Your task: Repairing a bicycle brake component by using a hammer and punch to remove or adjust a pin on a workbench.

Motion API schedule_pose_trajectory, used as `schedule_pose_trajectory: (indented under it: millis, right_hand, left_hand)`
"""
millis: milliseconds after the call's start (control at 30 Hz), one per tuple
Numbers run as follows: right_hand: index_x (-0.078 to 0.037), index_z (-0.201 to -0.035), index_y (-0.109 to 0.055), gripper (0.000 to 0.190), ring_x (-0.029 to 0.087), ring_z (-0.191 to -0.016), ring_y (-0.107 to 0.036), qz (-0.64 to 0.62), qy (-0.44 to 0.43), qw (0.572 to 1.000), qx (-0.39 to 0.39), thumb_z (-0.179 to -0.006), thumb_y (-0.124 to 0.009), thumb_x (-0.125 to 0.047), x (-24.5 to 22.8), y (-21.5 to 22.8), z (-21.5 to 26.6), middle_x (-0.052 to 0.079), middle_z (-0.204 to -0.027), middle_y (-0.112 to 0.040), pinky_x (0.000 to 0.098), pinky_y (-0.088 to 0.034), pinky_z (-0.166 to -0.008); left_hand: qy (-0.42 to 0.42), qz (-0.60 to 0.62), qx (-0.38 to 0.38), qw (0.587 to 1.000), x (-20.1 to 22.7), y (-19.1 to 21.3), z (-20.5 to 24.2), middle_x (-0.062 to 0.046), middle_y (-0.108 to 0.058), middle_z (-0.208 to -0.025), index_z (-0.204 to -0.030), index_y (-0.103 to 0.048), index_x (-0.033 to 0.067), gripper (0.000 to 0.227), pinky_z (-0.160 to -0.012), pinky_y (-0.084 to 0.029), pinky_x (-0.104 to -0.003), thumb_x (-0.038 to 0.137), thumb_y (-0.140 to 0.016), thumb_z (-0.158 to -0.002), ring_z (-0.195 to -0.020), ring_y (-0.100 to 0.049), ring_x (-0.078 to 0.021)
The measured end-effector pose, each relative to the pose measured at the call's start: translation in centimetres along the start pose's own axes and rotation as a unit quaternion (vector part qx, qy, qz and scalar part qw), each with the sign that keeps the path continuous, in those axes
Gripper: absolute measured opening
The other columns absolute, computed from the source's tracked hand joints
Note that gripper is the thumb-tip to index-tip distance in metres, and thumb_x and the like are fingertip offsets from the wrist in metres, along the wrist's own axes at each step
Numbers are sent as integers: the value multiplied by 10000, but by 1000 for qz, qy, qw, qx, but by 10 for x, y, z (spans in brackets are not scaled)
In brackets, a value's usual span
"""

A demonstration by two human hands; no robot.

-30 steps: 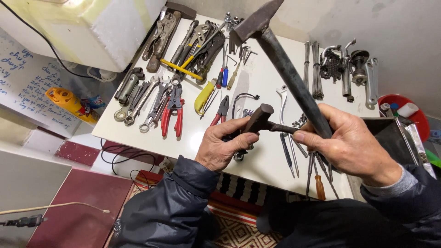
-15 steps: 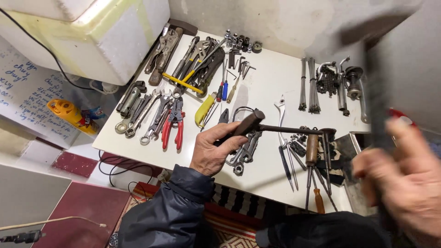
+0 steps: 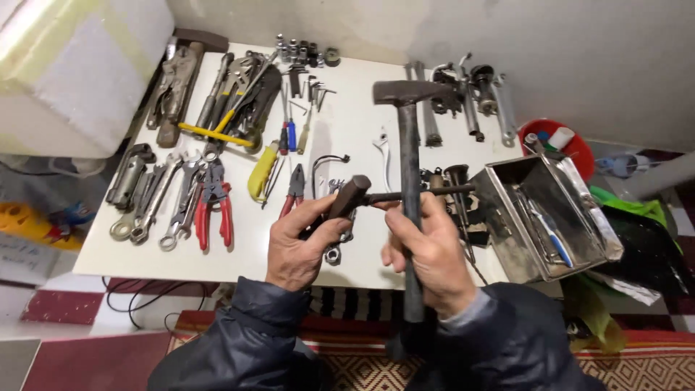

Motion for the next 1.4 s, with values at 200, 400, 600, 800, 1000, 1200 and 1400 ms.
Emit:
schedule_pose_trajectory:
  millis: [200, 400, 600, 800, 1000, 1200, 1400]
  right_hand:
    - [-93, -921, -463, 168, 111, -311, -456, -111, 49, 990, 74, -995, -612, -69, -1, -3, -10, 10, -491, -461, 305, -507, -438]
    - [-121, -854, -468, 248, 145, -288, -458, -106, 45, 990, 81, -949, -676, -26, 4, 20, -21, 61, -400, -422, 319, -533, -481]
    - [-126, -805, -476, 263, 127, -291, -476, -83, -11, 996, 39, -902, -689, -8, -21, 13, -23, 35, -390, -398, 322, -551, -504]
    - [-100, -779, -495, 232, 169, -295, -472, -84, -36, 996, -5, -842, -675, 32, -28, 2, -29, 98, -387, -384, 330, -495, -461]
    - [-91, -759, -501, 243, 152, -300, -473, -68, -40, 997, -16, -813, -685, 58, -34, -3, -32, 99, -391, -388, 317, -482, -437]
    - [-93, -756, -504, 237, 156, -298, -474, -76, -38, 996, -16, -807, -667, 71, -33, -1, -32, 101, -392, -390, 314, -474, -434]
    - [-93, -766, -513, 227, 150, -302, -480, -80, -40, 996, -13, -801, -662, 75, -31, 0, -33, 88, -397, -387, 314, -478, -430]
  left_hand:
    - [-53, 8, 5, 999, 1, -14, 3, -118, -758, -892, -1092, -793, 42, 348, -720, -597, -313, 25, -880, -755, -844, -655, -122]
    - [-9, 57, -36, 998, -2, -23, 4, -151, -740, -863, -1126, -769, 33, 385, -640, -612, -326, 46, -884, -758, -774, -662, -152]
    - [84, 150, -96, 980, -15, -27, 4, -209, -701, -738, -1186, -721, -10, 340, -498, -626, -337, 125, -792, -883, -623, -700, -222]
    - [83, 172, -149, 970, -13, -28, 3, -217, -700, -726, -1196, -692, -2, 320, -450, -590, -308, 173, -754, -935, -603, -711, -231]
    - [96, 196, -169, 961, -12, -35, 8, -177, -742, -910, -1290, -616, 7, 476, -467, -592, -278, 148, -809, -877, -680, -720, -201]
    - [96, 200, -154, 963, -15, -33, 4, -166, -744, -905, -1334, -597, 23, 523, -464, -577, -254, 137, -813, -872, -681, -714, -190]
    - [98, 202, -151, 963, -37, -30, 3, -182, -735, -895, -1188, -648, -4, 395, -442, -594, -295, 117, -825, -857, -671, -719, -211]
Point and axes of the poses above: each hand's wrist, its own z-axis away from the middle knuckle, its own y-axis out of the back of the hand, x = y × z, the point moved 4 cm from there along -z, towards the middle knuckle
